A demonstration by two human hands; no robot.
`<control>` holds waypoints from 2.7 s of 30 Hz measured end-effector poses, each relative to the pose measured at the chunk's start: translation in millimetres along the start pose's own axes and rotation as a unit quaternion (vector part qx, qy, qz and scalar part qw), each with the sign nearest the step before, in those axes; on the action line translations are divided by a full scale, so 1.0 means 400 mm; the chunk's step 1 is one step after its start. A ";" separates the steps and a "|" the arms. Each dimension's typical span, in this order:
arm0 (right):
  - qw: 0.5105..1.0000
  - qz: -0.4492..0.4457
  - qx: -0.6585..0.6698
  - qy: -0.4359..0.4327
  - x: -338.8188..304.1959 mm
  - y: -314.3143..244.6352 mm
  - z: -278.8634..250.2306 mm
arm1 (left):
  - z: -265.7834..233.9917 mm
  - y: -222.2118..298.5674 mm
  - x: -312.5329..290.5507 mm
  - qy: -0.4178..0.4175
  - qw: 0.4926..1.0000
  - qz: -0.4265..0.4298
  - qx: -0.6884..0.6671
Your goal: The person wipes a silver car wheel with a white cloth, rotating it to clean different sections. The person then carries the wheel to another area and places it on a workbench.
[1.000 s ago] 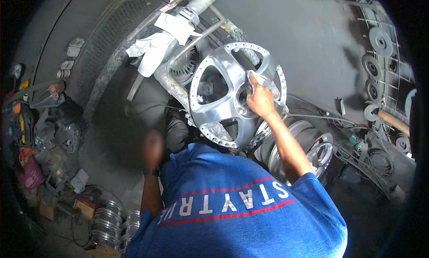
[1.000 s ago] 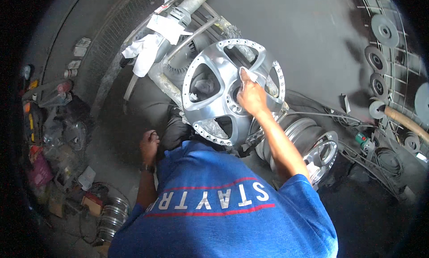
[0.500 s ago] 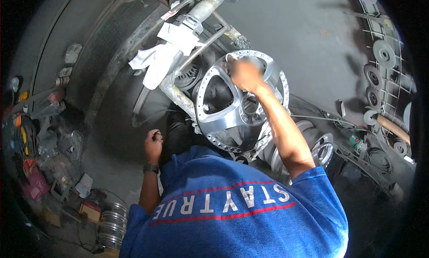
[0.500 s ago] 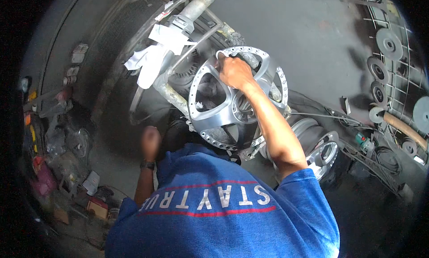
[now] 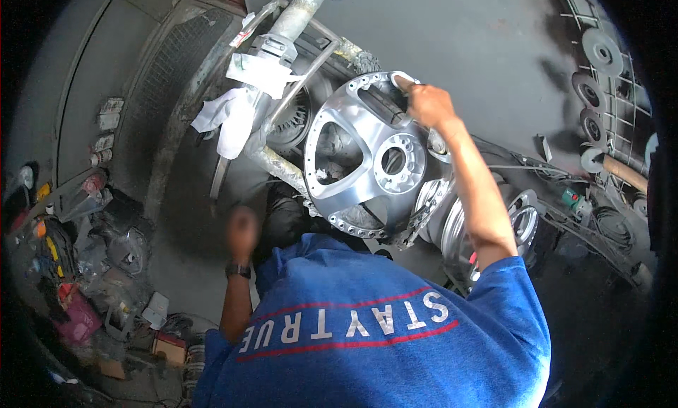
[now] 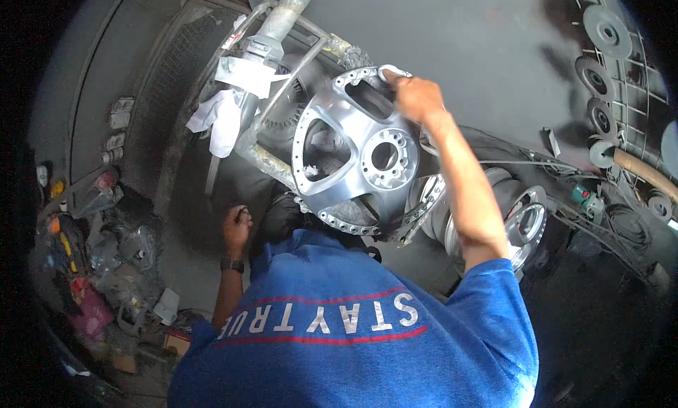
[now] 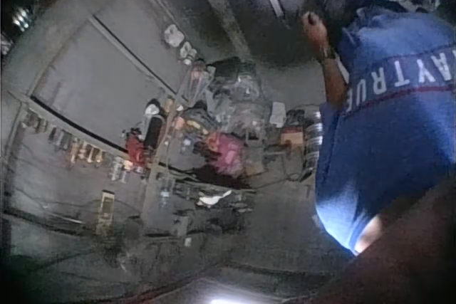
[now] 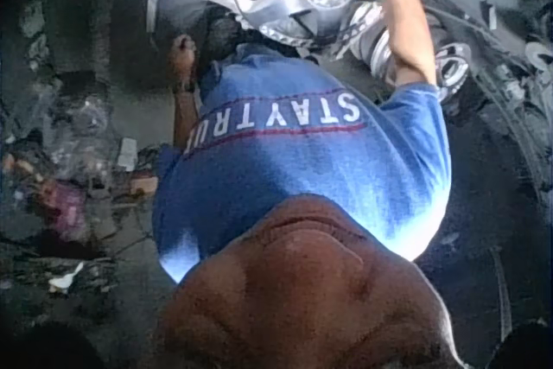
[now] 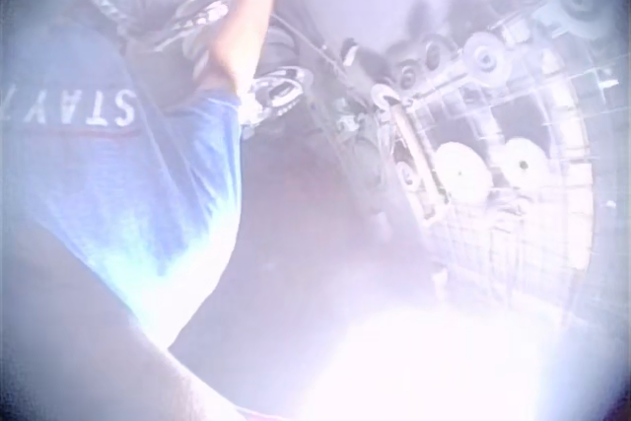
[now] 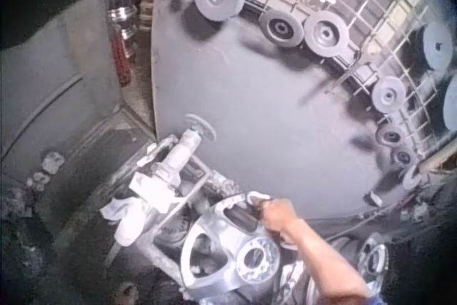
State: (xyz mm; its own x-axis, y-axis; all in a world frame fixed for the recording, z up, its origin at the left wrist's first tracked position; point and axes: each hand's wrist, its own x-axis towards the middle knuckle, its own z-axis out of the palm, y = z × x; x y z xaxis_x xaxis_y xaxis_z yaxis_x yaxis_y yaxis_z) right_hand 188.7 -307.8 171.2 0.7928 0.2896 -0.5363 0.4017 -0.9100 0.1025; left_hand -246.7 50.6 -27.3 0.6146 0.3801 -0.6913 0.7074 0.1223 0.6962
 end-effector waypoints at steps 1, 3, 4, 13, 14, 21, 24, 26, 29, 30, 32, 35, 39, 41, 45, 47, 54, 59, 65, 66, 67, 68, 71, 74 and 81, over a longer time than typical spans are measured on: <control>1.000 0.007 0.002 -0.015 0.006 0.044 0.004 | -0.005 0.012 -0.007 0.002 1.000 0.007 0.008; 1.000 -0.001 -0.026 -0.015 -0.007 0.115 0.031 | -0.001 0.035 -0.008 0.000 1.000 0.021 0.020; 0.999 -0.011 -0.036 -0.013 -0.021 0.140 0.040 | 0.000 0.031 0.001 0.003 1.000 0.014 0.017; 0.995 -0.071 0.048 -0.059 -0.201 0.006 0.095 | 0.022 0.030 0.001 0.011 0.999 0.005 0.051; 0.992 -0.059 0.101 -0.039 -0.227 -0.018 0.107 | 0.023 0.039 -0.002 0.007 0.999 0.002 0.048; 0.998 -0.038 -0.031 0.048 -0.150 0.118 0.086 | 0.019 -0.011 -0.018 0.012 0.998 0.028 0.059; 0.999 -0.018 -0.034 0.029 -0.073 0.168 0.081 | 0.000 -0.006 -0.025 0.021 0.996 0.011 0.085; 0.998 -0.023 -0.041 0.027 -0.070 0.159 0.089 | -0.015 -0.020 -0.026 0.043 0.997 -0.005 0.063; 0.998 -0.035 -0.005 0.045 -0.167 0.073 0.126 | -0.017 -0.061 -0.053 0.072 0.997 -0.003 0.035; 0.995 -0.069 0.038 0.060 -0.207 0.044 0.152 | -0.012 -0.071 -0.066 0.078 0.997 0.004 0.029; 0.985 -0.075 0.121 0.099 -0.259 -0.036 0.182 | 0.016 -0.056 -0.101 0.093 0.995 0.007 0.046; 0.815 0.088 0.570 -0.057 -0.226 -0.085 0.143 | 0.065 -0.027 -0.161 0.102 0.994 0.001 0.045; 0.818 -0.084 0.557 -0.115 -0.118 -0.123 0.021 | 0.118 -0.103 -0.195 0.108 0.993 0.028 -0.025; 0.907 -0.346 0.236 0.037 -0.035 -0.150 0.018 | 0.133 -0.119 -0.214 0.120 0.992 0.004 -0.031; 0.883 -0.377 -0.276 -0.034 0.001 -0.270 -0.082 | 0.149 -0.187 -0.255 0.164 0.983 -0.004 -0.083; 0.838 -0.368 -0.394 -0.082 0.039 -0.264 -0.089 | 0.146 -0.220 -0.273 0.183 0.978 -0.020 -0.097; 0.831 -0.416 -0.369 -0.005 -0.124 -0.137 0.000 | 0.210 -0.290 -0.314 0.179 0.979 -0.060 -0.076; 0.895 -0.386 -0.222 0.001 -0.284 -0.097 0.134 | 0.262 -0.277 -0.327 0.192 0.976 -0.037 -0.100; 0.950 -0.312 -0.034 -0.008 -0.381 -0.252 0.227 | 0.271 -0.289 -0.354 0.206 0.972 -0.044 -0.101; 0.954 -0.295 -0.056 -0.028 -0.402 -0.301 0.224 | 0.267 -0.289 -0.351 0.204 0.973 -0.046 -0.095; 0.956 -0.278 -0.077 -0.048 -0.422 -0.347 0.221 | 0.265 -0.290 -0.354 0.203 0.974 -0.049 -0.089; 0.951 -0.294 -0.094 -0.026 -0.422 -0.370 0.246 | 0.269 -0.287 -0.362 0.213 0.971 -0.054 -0.095; 0.943 -0.321 -0.081 0.035 -0.421 -0.422 0.307 | 0.272 -0.295 -0.365 0.214 0.972 -0.053 -0.084; 0.935 -0.332 -0.126 -0.016 -0.411 -0.393 0.279 | 0.280 -0.322 -0.361 0.232 0.970 -0.028 -0.068; 0.941 -0.325 -0.078 0.058 -0.380 -0.211 0.197 | 0.303 -0.344 -0.370 0.237 0.966 -0.040 -0.097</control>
State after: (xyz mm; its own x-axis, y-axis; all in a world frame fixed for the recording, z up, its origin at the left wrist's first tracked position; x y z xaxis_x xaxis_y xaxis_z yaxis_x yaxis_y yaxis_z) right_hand -1.9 -298.6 178.1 0.3982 0.8083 -0.4337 0.8742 -0.4777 -0.0876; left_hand -392.7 -133.4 -44.4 0.2997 0.7340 -0.6095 0.6389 0.3201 0.6995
